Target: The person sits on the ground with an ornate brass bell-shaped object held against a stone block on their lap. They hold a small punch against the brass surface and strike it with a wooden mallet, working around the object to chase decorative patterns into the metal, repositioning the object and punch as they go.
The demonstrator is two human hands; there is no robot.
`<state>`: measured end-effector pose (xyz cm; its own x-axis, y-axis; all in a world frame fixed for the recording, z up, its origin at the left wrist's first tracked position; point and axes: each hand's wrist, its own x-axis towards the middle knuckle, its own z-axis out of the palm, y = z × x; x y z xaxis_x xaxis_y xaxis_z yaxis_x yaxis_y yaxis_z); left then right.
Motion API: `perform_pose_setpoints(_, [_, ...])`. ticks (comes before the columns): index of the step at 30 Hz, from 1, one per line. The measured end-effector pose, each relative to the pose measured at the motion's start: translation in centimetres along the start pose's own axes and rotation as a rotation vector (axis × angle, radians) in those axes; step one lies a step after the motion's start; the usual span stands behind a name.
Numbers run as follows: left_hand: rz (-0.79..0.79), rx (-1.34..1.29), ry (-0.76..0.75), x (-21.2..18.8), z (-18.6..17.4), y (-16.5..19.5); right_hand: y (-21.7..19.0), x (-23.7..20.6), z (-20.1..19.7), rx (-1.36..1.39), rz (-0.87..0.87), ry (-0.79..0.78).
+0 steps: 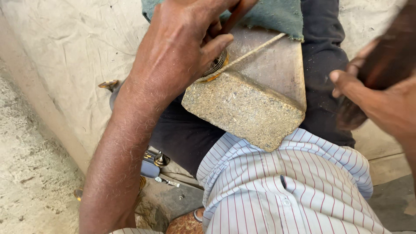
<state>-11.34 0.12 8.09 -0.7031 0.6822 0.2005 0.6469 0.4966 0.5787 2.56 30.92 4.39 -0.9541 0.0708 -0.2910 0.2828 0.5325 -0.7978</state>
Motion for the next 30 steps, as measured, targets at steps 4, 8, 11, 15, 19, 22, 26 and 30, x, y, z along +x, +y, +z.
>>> perform_pose_setpoints(4, [-0.032,0.035,-0.011,0.2,0.4,-0.2,0.3,0.9,-1.1,-0.340,0.172,-0.145])
perform_pose_setpoints(8, [0.062,0.127,0.056,0.2,0.4,0.3,1.1,1.4,-1.0,0.003,-0.068,-0.007])
perform_pose_setpoints(11, [0.054,0.134,0.014,0.3,0.3,0.6,2.5,2.1,-1.2,0.000,0.014,-0.054])
perform_pose_setpoints(15, [-0.021,0.087,-0.010,0.5,0.3,1.0,5.1,3.2,-1.8,-0.339,-0.058,-0.165])
perform_pose_setpoints(19, [0.049,0.233,0.082,0.6,0.4,1.4,5.5,3.2,-0.7,0.409,-0.048,0.058])
perform_pose_setpoints(22, [0.063,0.169,0.067,0.7,0.3,1.3,4.0,3.0,-1.3,0.022,0.027,-0.090])
perform_pose_setpoints(26, [-0.102,-0.028,0.064,0.0,-0.1,1.8,2.9,2.7,-2.1,-0.459,0.098,-0.250])
perform_pose_setpoints(30, [-0.126,-0.093,0.204,-1.9,-0.9,2.0,4.6,1.6,-0.2,0.132,0.130,0.000])
